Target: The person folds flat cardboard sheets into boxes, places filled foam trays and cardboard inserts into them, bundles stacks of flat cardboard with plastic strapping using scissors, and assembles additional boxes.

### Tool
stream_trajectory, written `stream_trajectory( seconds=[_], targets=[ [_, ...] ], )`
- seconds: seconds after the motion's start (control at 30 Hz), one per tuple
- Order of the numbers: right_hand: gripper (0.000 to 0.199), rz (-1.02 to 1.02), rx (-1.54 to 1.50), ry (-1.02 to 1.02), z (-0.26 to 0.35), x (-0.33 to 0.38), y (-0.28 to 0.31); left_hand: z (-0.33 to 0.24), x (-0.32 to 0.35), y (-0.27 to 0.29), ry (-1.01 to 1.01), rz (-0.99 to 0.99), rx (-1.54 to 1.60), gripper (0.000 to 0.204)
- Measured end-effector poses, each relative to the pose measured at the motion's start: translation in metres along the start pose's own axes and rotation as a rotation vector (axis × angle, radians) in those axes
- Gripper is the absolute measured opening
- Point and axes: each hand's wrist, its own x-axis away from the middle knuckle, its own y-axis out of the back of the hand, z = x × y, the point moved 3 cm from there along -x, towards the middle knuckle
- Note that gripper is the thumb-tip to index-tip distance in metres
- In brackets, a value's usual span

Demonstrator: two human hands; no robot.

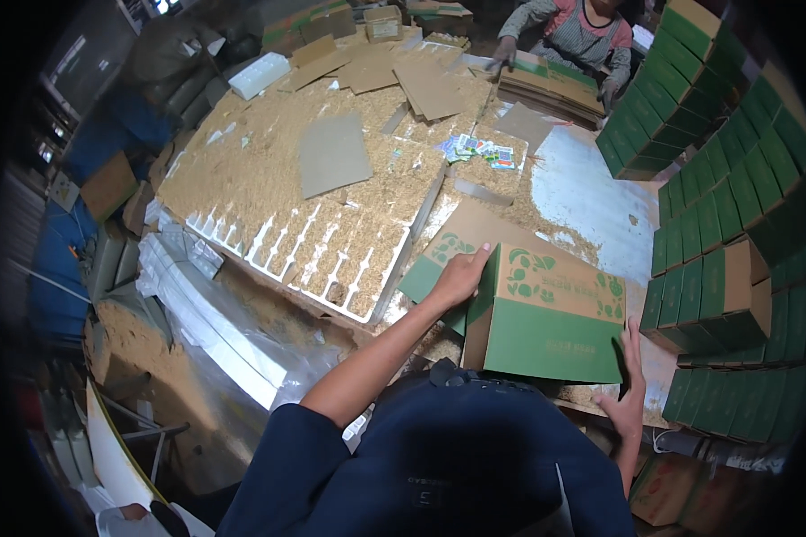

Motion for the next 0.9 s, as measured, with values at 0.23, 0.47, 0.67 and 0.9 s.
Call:
stream_trajectory(
  seconds=[0.23, 0.47, 0.67, 0.9],
  targets=[
    [0.037, -0.148, 0.234, -0.058, -0.041, -0.066, 0.005, 0.046, -0.034, -0.025, 0.028, -0.276, 0.041, 0.058],
    [0.051, -0.159, 0.529, -0.430, -0.167, -0.146, 0.016, 0.056, 0.011, -0.042, -0.153, -0.348, -0.105, 0.026],
    [0.060, -0.223, 0.472, -0.409, -0.159, -0.154, -0.002, 0.130, 0.120, 0.055, 0.311, -0.360, 0.536, 0.034],
    [0.055, -0.271, 0.431, -0.350, -0.155, -0.158, -0.007, 0.196, 0.141, 0.146, 0.404, -0.813, 0.865, 0.027]
  ],
)
